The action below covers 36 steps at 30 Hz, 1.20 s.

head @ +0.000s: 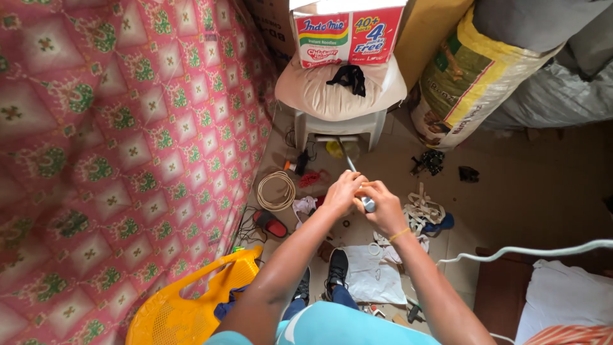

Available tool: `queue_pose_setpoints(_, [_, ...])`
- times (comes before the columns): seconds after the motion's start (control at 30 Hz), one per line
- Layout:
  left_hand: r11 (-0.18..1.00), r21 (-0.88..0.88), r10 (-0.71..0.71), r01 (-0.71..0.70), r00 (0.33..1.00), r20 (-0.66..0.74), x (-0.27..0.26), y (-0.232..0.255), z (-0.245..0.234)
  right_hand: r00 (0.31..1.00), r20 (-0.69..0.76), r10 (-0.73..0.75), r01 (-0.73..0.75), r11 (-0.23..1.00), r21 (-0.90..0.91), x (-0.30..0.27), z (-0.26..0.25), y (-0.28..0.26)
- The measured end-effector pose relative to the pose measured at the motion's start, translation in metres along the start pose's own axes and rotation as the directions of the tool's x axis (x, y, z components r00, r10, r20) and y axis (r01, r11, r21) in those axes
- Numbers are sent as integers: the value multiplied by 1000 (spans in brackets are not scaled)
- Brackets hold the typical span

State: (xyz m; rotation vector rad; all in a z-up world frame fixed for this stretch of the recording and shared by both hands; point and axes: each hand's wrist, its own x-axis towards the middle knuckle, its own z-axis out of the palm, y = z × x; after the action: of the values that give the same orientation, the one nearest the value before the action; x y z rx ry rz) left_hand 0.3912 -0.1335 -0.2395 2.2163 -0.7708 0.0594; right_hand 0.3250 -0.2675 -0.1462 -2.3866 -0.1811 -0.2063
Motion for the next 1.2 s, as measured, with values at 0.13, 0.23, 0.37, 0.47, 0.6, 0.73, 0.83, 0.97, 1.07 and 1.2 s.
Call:
queue_pose_setpoints(0.13, [992, 111, -65, 55, 994, 90, -19, -24, 26, 999, 35, 25, -29, 995, 99, -12, 26, 29])
queue_pose_setpoints(0.23, [993, 1, -118, 119, 982, 151, -27, -8, 19, 993, 115, 11, -23, 995, 96, -11, 15, 23])
queue_pose_setpoints(0.37, [990, -104, -79, 100, 978, 191, -19, 26, -12, 981, 193, 13, -15, 1000, 12, 5, -31, -15])
queue_pose_setpoints(0.47, [992, -127, 4, 20, 982, 190, -19, 36, -21, 959, 283, -5, -6, 999, 38, 17, -58, -37])
queue_pose_setpoints(0.6, [999, -48, 29, -15, 949, 313, -8, 68, -47, 929, 367, 57, -72, 997, 26, 22, -98, -66])
queue_pose_setpoints(0.73, [1000, -10, 2, 1, 966, 257, 3, 92, -59, 943, 333, 13, -18, 1000, 11, 22, -117, -74])
queue_pose_setpoints(0.83, [990, -138, -1, 19, 991, 131, 9, 84, -55, 958, 287, 13, -12, 1000, -3, 17, -102, -68])
queue_pose_setpoints(0.97, [995, -33, -88, 90, 993, 80, 13, 29, -11, 993, 121, -11, 13, 1000, -16, 11, -45, -25])
queue_pose_setpoints(1.07, [995, 42, -89, 86, 992, 92, 8, -3, 17, 999, 34, -22, 20, 999, 49, 2, -1, 23])
queue_pose_setpoints(1.2, [970, 113, -238, 217, 942, 235, -7, -27, 45, 996, 46, -82, 73, 983, 170, -6, 23, 55])
